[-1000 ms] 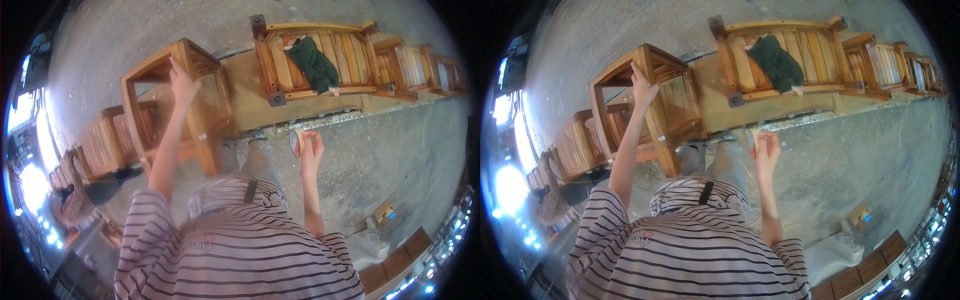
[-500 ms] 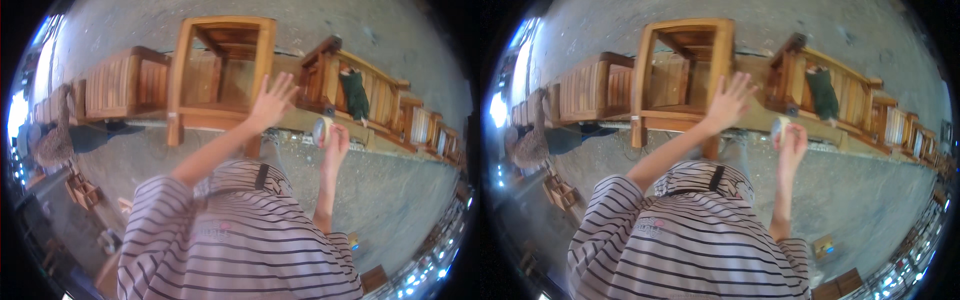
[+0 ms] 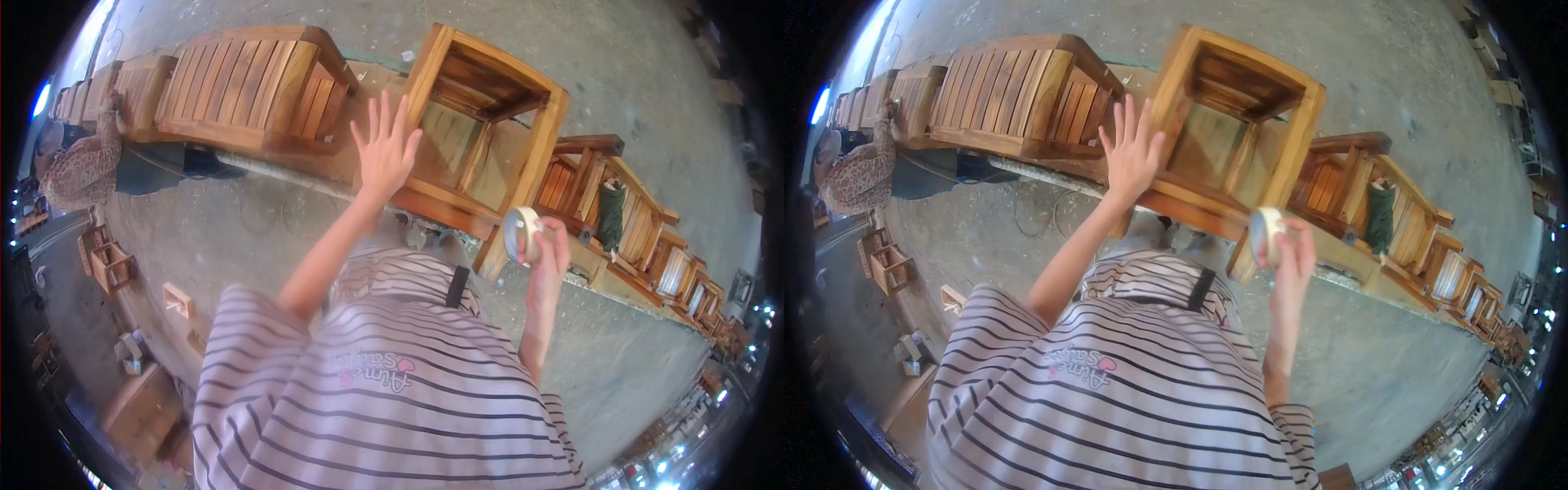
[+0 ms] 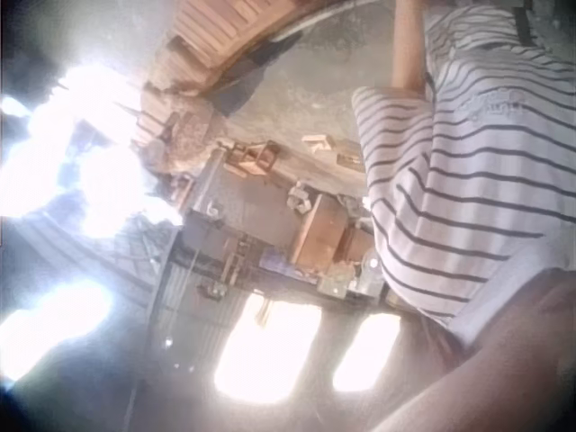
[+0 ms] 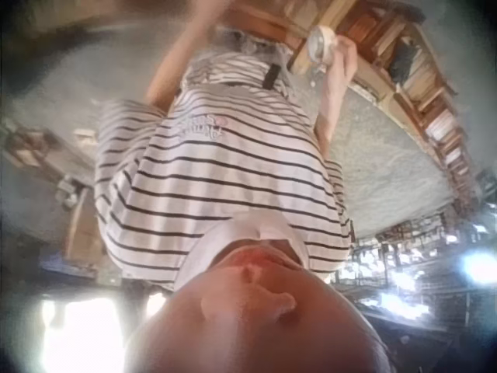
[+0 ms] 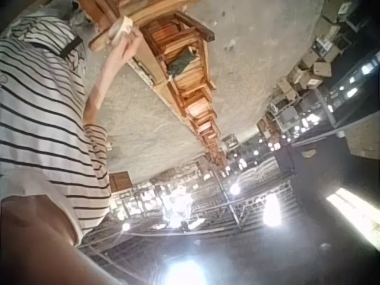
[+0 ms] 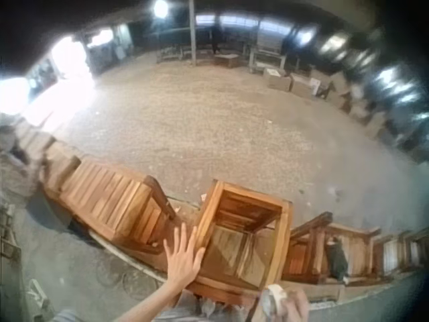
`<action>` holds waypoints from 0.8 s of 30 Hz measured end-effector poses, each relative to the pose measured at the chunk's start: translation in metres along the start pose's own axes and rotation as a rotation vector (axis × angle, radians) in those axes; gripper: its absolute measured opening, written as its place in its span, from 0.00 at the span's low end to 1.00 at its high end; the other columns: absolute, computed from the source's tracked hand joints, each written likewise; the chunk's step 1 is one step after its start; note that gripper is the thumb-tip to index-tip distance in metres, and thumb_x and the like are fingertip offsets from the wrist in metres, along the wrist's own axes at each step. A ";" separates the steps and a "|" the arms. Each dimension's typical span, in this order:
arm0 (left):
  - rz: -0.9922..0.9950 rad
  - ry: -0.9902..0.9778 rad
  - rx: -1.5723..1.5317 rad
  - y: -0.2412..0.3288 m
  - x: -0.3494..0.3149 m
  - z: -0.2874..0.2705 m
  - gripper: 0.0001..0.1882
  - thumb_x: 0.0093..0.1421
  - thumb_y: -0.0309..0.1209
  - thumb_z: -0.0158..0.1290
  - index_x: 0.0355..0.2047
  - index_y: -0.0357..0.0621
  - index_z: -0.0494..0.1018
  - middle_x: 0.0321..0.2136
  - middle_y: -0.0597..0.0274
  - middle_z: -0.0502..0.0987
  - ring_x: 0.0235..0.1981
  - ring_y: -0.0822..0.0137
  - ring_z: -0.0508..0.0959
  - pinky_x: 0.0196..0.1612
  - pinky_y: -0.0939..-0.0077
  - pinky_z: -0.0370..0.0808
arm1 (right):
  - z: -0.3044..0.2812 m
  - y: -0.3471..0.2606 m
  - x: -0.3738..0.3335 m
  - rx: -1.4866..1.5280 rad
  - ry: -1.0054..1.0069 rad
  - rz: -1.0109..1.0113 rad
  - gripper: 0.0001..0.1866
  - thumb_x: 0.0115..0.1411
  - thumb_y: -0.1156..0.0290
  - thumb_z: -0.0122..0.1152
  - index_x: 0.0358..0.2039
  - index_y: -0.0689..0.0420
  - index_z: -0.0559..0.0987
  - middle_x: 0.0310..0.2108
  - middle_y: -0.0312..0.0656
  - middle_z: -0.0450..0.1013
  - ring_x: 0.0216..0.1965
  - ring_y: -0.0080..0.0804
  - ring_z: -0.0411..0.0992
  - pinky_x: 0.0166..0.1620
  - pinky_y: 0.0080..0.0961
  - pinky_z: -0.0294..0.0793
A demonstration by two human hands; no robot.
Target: Applying tape to the joints and edges of wooden stools in a furniture factory.
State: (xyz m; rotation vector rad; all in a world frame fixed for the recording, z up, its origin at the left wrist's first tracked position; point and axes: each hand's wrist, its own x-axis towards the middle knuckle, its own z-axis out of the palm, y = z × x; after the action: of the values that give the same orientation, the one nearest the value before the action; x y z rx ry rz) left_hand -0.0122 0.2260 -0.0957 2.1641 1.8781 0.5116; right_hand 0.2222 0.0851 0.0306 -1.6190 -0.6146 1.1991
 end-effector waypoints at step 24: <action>0.036 -0.293 -0.946 0.020 -0.079 -0.119 0.07 0.51 0.25 0.63 0.32 0.40 0.81 0.40 0.59 0.71 0.42 0.65 0.74 0.46 0.74 0.70 | 0.101 0.003 -0.061 -0.147 -0.427 0.029 0.23 0.67 0.76 0.46 0.61 0.59 0.56 0.38 0.42 0.75 0.32 0.23 0.70 0.42 0.20 0.70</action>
State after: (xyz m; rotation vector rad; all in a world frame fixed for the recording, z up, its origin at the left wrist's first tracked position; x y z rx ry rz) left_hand -0.0514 0.1384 0.0121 1.5158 1.0907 0.8206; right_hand 0.1063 0.0748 0.0509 -1.5012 -0.9701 1.5684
